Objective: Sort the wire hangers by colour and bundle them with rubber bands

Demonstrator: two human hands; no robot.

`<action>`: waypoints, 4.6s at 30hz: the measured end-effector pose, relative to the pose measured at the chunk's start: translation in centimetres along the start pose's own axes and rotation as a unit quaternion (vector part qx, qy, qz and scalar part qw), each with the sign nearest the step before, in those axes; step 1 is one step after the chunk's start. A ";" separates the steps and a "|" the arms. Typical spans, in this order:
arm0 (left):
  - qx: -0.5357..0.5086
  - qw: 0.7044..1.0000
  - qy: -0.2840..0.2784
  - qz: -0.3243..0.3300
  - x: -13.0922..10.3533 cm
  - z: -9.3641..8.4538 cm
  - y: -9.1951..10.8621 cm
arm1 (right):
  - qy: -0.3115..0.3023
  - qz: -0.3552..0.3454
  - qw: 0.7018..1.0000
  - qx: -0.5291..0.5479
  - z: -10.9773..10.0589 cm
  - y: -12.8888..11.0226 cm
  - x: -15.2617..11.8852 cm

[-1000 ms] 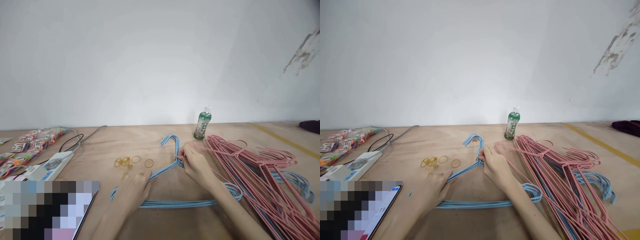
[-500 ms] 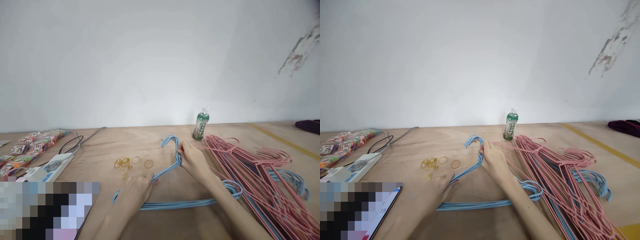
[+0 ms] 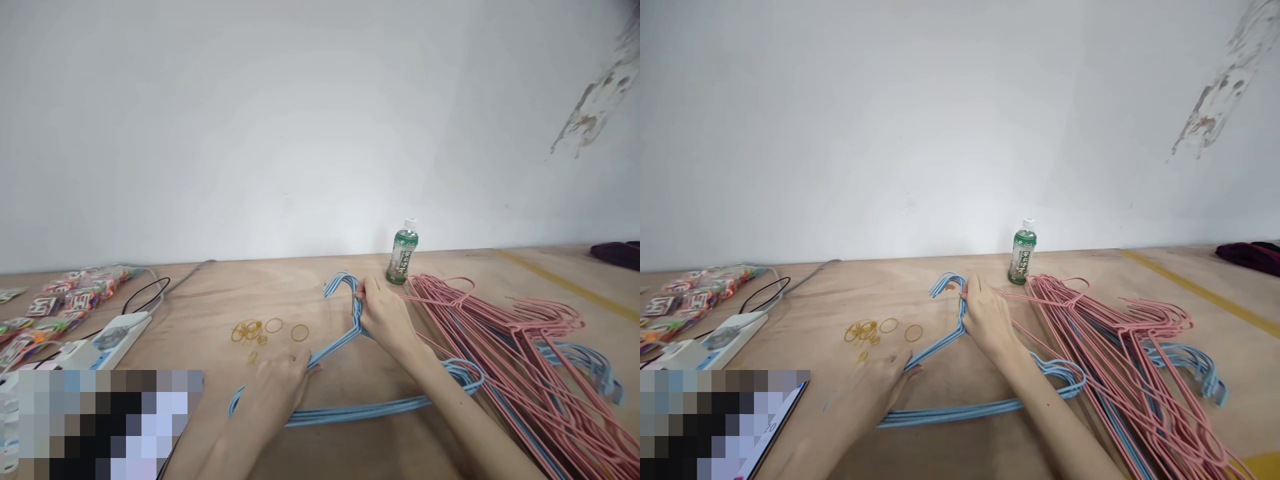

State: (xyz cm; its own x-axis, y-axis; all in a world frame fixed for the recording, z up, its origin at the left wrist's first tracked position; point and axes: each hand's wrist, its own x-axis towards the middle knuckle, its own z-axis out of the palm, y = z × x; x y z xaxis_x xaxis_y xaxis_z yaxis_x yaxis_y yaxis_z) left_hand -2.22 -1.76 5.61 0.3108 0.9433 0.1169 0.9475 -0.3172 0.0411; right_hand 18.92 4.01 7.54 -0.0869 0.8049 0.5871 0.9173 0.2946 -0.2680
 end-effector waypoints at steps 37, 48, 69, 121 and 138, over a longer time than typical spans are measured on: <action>-0.009 0.998 0.043 0.052 0.8 3.9 -2.8 | -0.039 -0.162 0.977 0.130 0.5 4.2 -0.9; 0.036 0.997 -0.021 0.067 0.7 2.5 -1.3 | 0.005 -0.116 0.988 0.106 0.0 4.9 -1.0; 0.085 0.992 -0.074 0.049 -0.2 -1.1 1.5 | 0.005 -0.045 0.981 0.189 -0.1 5.8 -0.2; 0.077 0.993 -0.057 0.074 -0.9 -3.6 1.7 | -0.469 0.065 0.661 0.582 1.8 6.7 9.3; 0.077 0.990 -0.105 0.057 -0.6 -1.6 1.4 | -0.675 -0.043 0.623 0.393 2.5 4.9 13.7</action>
State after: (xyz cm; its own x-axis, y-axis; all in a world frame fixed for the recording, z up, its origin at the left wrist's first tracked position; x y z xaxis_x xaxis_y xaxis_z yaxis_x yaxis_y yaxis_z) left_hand -1.20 -2.96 7.14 0.4092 0.9072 -0.0979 0.9009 -0.4187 -0.1141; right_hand 21.22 17.79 12.36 -0.8572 0.3112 -0.4104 0.4591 0.1007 -0.8826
